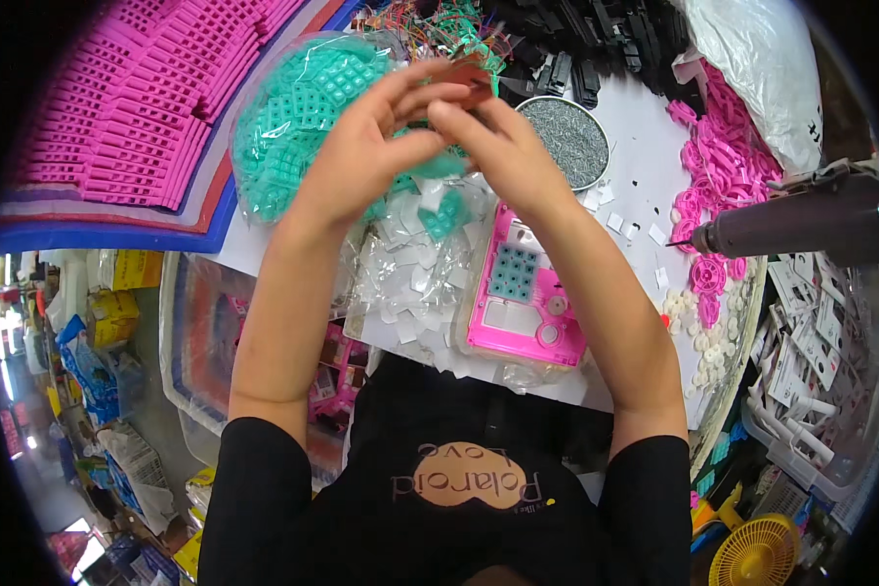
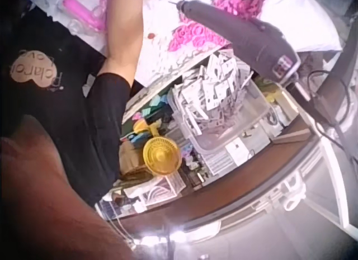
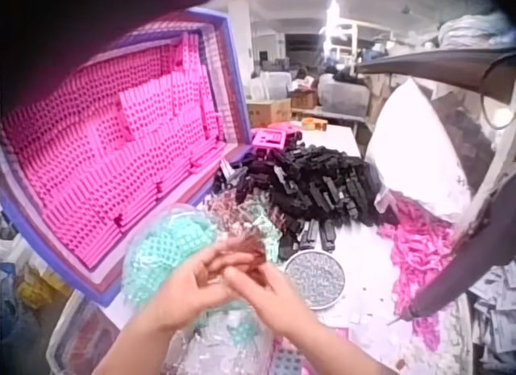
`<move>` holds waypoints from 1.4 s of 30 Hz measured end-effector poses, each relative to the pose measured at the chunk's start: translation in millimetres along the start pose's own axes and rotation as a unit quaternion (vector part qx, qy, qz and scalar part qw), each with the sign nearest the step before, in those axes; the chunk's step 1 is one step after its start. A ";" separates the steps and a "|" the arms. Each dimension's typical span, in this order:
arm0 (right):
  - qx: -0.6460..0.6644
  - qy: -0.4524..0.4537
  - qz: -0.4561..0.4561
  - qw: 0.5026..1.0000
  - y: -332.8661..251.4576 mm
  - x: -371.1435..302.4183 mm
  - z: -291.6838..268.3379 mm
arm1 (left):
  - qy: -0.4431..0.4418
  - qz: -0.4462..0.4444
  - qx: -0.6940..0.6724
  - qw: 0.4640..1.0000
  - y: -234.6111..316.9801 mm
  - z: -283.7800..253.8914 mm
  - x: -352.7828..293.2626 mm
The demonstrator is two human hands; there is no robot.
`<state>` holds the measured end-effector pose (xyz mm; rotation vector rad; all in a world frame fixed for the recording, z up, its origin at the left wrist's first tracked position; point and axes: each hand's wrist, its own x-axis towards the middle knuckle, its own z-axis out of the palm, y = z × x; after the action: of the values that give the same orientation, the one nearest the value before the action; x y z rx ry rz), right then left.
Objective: Assembling components of a pink electronic toy on a workbench.
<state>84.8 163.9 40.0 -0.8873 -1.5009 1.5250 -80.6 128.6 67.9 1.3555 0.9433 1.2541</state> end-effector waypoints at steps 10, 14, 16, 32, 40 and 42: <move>-0.087 -0.016 0.017 0.996 21.0 62.6 -3.7 | 0.150 -0.037 0.262 0.953 -18.5 -42.4 -48.1; -0.262 -0.062 -0.040 0.962 22.5 54.1 12.3 | 0.234 -0.032 0.257 0.937 -19.3 -48.9 -69.2; -0.279 -0.020 -0.079 0.957 21.6 57.1 33.7 | 0.242 -0.037 0.247 0.938 -18.1 -53.4 -82.6; -0.177 0.089 -0.248 0.948 -58.3 57.0 -32.0 | 0.220 0.012 0.132 0.966 -1.4 -24.5 -102.8; -0.263 0.082 -0.489 0.828 -60.8 -11.1 -23.9 | 0.242 0.269 0.096 0.927 47.0 -15.1 -66.6; -0.311 0.091 -0.533 0.781 -60.0 -21.4 -24.6 | 0.223 0.246 0.039 0.943 49.8 -11.3 -60.4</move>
<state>120.2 153.7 97.5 -0.3200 -1.8754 0.0958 -105.3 63.1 104.8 1.4496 0.9964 1.9842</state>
